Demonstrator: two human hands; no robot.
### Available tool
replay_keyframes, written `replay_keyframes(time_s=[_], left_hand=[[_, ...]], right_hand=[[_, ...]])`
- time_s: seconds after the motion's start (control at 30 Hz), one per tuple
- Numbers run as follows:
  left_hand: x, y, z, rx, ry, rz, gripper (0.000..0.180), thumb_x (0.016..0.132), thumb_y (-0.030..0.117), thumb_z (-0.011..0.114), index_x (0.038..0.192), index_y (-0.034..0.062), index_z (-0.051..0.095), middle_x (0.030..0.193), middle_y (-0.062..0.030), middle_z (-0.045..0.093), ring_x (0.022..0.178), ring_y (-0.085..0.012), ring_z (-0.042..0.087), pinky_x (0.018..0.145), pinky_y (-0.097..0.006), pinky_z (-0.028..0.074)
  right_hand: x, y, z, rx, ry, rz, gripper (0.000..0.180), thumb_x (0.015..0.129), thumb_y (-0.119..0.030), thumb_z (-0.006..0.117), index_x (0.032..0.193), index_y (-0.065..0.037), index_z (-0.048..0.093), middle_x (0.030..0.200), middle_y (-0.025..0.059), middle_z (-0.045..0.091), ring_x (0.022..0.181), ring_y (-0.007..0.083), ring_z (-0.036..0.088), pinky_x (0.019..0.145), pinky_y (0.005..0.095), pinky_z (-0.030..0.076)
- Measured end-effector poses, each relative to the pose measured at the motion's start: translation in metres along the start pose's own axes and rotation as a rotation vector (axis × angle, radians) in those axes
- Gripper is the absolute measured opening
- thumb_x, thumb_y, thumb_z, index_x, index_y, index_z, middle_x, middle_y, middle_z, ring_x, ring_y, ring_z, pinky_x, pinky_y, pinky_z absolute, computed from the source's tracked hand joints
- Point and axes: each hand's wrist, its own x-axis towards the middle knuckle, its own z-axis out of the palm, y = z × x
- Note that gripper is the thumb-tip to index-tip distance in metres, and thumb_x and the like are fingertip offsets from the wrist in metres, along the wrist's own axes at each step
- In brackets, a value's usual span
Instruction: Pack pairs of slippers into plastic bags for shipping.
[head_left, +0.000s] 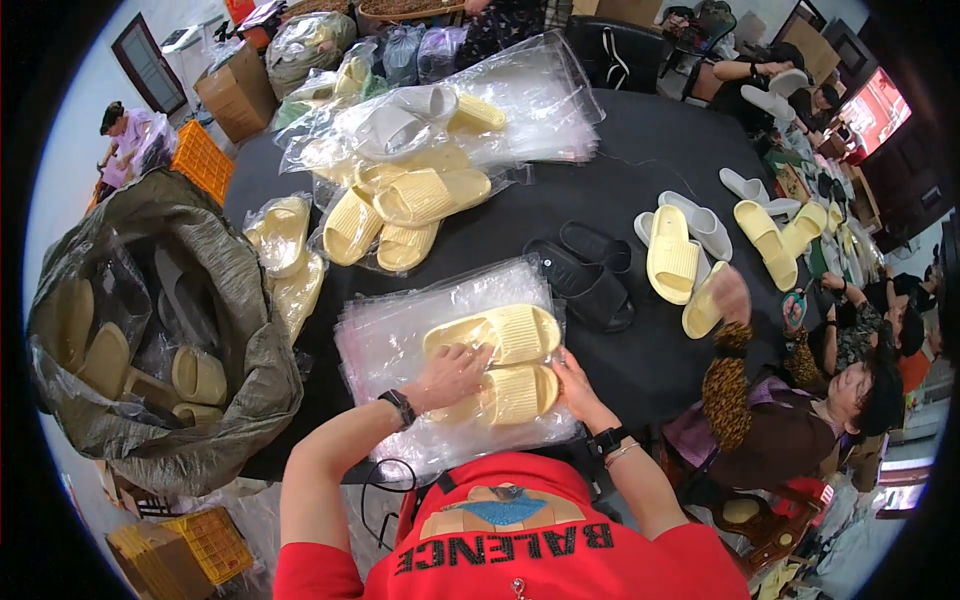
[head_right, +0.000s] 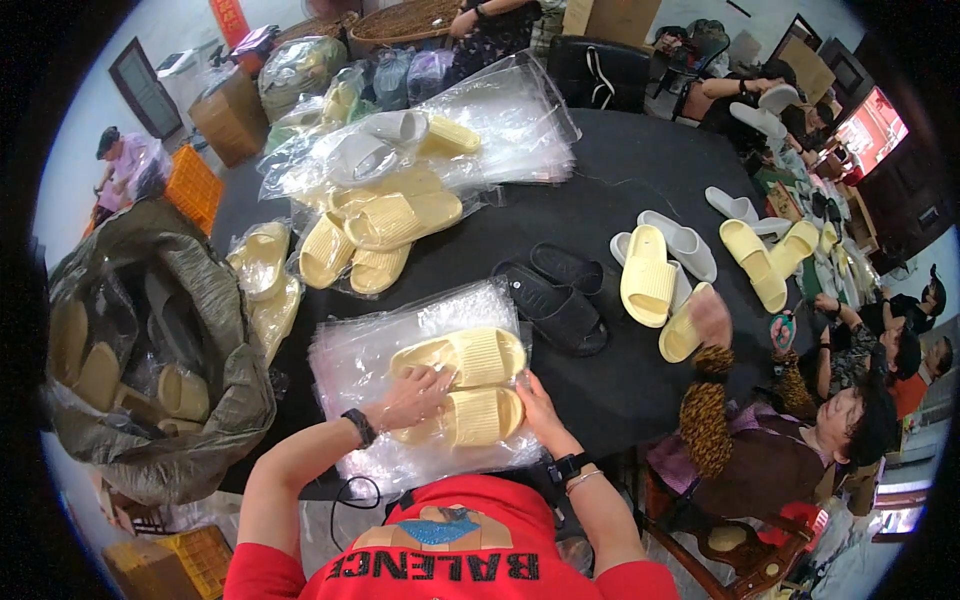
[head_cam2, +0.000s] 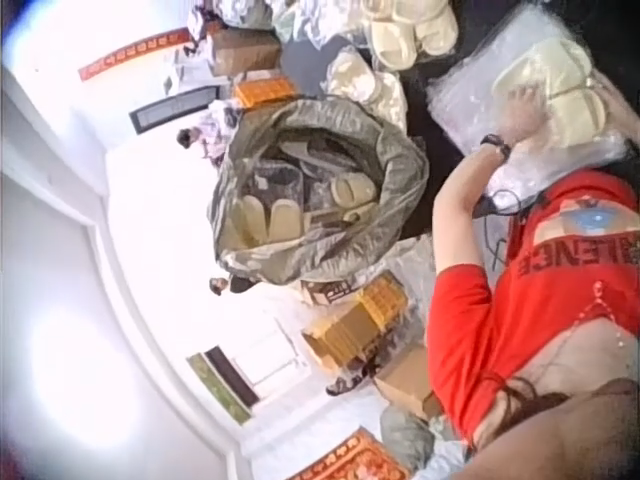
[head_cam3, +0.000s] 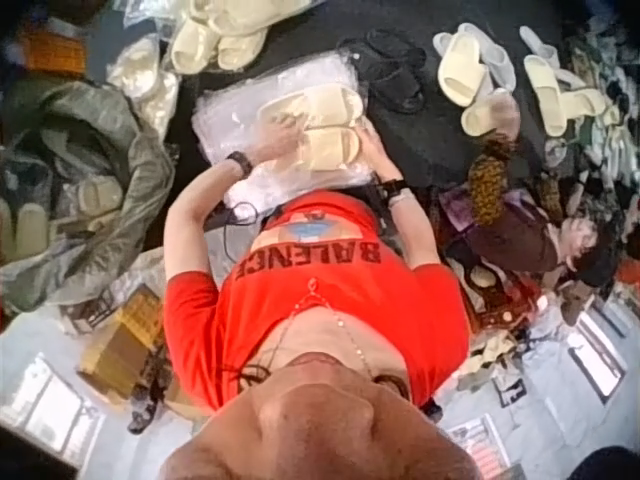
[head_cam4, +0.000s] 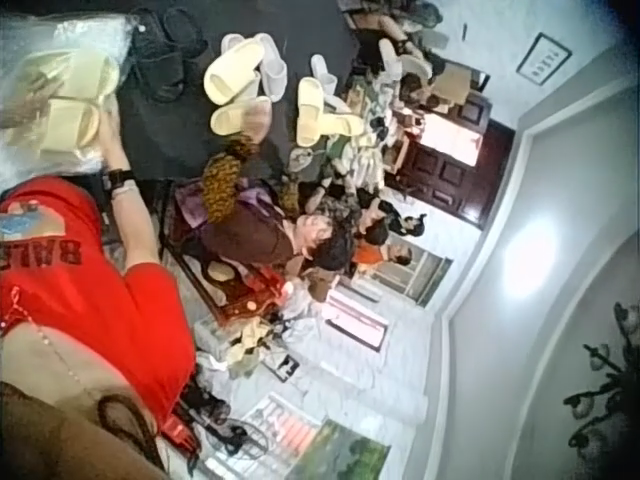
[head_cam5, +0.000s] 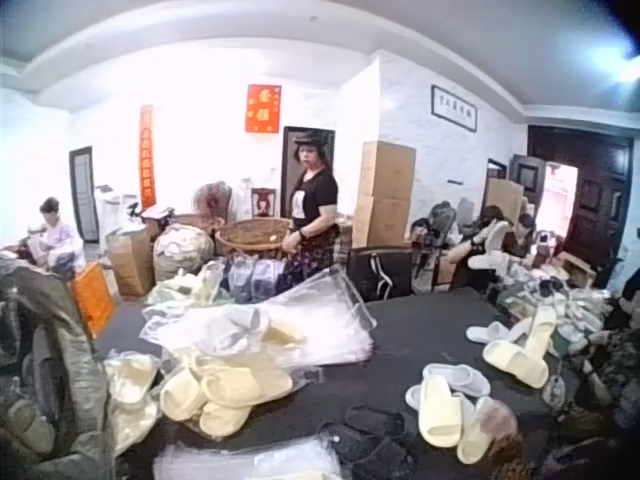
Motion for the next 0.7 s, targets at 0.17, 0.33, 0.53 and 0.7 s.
replay_keyframes(time_s=[0.17,0.33,0.53,0.7], left_hand=[[0.014,0.011,0.013,0.126,-0.046,-0.095,0.042,0.073,0.016,0.052,0.113,0.0046,0.048,0.117,-0.0131,0.048,0.104,-0.0275,0.045,0.082,-0.040,0.036],[-0.008,0.004,0.007,0.032,-0.089,-0.165,0.033,0.069,0.016,0.054,0.101,0.0067,0.054,0.103,-0.0105,0.051,0.096,-0.0275,0.046,0.080,-0.040,0.036],[-0.119,-0.041,0.007,0.031,0.186,-0.389,0.021,0.063,0.012,0.059,0.083,0.0063,0.057,0.086,-0.0117,0.054,0.081,-0.0334,0.050,0.072,-0.042,0.040],[-0.182,-0.048,-0.036,-0.379,0.399,-0.821,0.032,0.070,0.017,0.065,0.099,0.0042,0.058,0.091,-0.0094,0.058,0.090,-0.0280,0.054,0.075,-0.035,0.044]], right_hand=[[0.002,-0.002,0.008,0.042,0.039,0.015,0.040,0.092,-0.023,0.043,0.126,-0.002,0.037,0.111,0.0091,0.053,0.096,0.0133,0.053,0.079,0.0255,0.045],[0.008,-0.009,0.007,-0.257,0.129,0.024,0.021,0.091,-0.023,0.044,0.086,-0.004,0.052,0.077,0.0031,0.058,0.066,0.0089,0.056,0.056,0.0238,0.048],[0.013,-0.015,0.009,-0.147,0.254,0.063,0.020,0.090,-0.022,0.045,0.082,-0.006,0.053,0.073,0.0043,0.058,0.065,0.0137,0.059,0.053,0.0278,0.050],[0.016,-0.012,-0.004,-0.223,0.217,0.047,0.014,0.088,-0.020,0.052,0.085,-0.006,0.051,0.076,0.0047,0.058,0.067,0.0140,0.058,0.055,0.0274,0.048]])
